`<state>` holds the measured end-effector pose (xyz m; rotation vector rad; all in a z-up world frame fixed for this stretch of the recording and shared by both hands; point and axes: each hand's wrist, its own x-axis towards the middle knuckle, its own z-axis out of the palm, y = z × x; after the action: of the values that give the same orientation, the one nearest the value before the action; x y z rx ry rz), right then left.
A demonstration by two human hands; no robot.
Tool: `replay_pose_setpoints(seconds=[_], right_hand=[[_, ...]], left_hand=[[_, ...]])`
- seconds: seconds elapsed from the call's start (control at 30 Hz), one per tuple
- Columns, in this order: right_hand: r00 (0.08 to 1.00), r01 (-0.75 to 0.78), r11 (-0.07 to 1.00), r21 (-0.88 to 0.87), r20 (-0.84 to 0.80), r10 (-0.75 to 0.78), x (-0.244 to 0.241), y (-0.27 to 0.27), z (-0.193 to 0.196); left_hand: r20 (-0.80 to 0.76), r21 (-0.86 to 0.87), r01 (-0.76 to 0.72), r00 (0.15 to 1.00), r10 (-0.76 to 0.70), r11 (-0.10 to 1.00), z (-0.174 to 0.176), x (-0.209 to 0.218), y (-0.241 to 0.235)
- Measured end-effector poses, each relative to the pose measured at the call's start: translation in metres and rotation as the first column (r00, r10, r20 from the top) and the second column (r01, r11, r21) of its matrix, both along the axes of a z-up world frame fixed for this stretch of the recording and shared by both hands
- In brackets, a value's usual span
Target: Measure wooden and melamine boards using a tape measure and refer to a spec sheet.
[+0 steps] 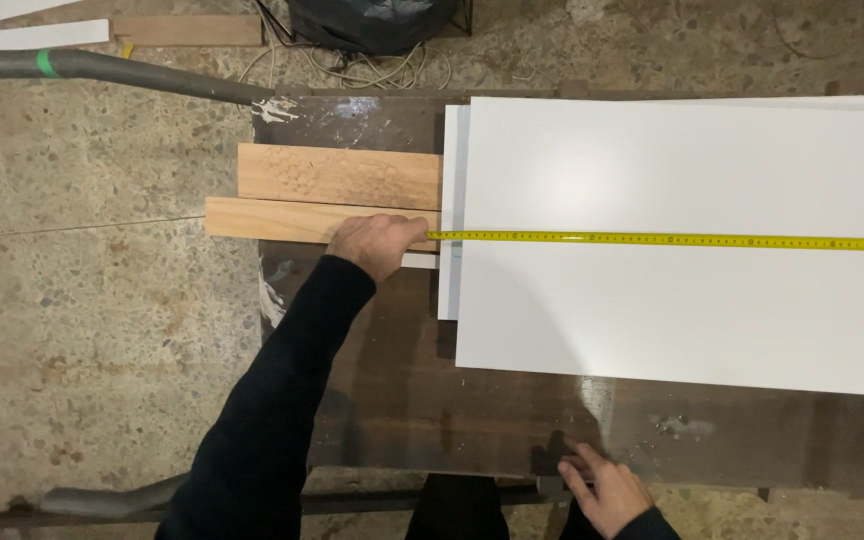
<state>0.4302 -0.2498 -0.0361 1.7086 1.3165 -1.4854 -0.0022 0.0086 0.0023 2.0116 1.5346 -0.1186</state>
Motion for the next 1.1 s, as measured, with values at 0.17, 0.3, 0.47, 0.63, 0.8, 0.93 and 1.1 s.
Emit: replay_pose_setpoints(seconds=[0.17,0.3,0.47,0.63,0.8,0.93,1.1], right_hand=[[0.999,0.028,0.999,0.024,-0.026,-0.028,0.006,-0.006,-0.006],[0.994,-0.071,0.997,-0.008,0.081,0.072,0.007,-0.005,-0.008],[0.992,-0.082,0.995,0.054,0.098,0.076,0.008,-0.009,-0.009],[0.997,-0.050,0.996,0.068,0.058,0.046,0.001,-0.001,0.003],[0.997,-0.039,0.999,0.026,0.075,0.037,0.011,-0.008,-0.009],[0.999,-0.032,0.999,0.014,0.021,0.032,0.010,-0.005,-0.006],[0.994,-0.077,0.996,-0.034,0.073,0.079,0.009,-0.005,-0.005]], left_hand=[[-0.014,-0.018,0.003,1.000,-0.003,1.000,-0.003,0.000,0.002],[-0.012,-0.025,0.008,1.000,-0.008,1.000,-0.001,0.001,0.003],[-0.026,-0.056,0.001,1.000,-0.003,0.998,0.003,0.002,0.004],[-0.017,0.006,0.015,1.000,-0.015,1.000,-0.005,-0.001,0.001],[-0.016,-0.006,0.006,1.000,-0.006,1.000,-0.002,0.001,0.001],[-0.052,-0.049,0.004,0.999,-0.006,0.999,0.006,0.004,0.003],[-0.059,-0.043,0.006,0.998,-0.008,0.999,0.004,0.003,0.003]])
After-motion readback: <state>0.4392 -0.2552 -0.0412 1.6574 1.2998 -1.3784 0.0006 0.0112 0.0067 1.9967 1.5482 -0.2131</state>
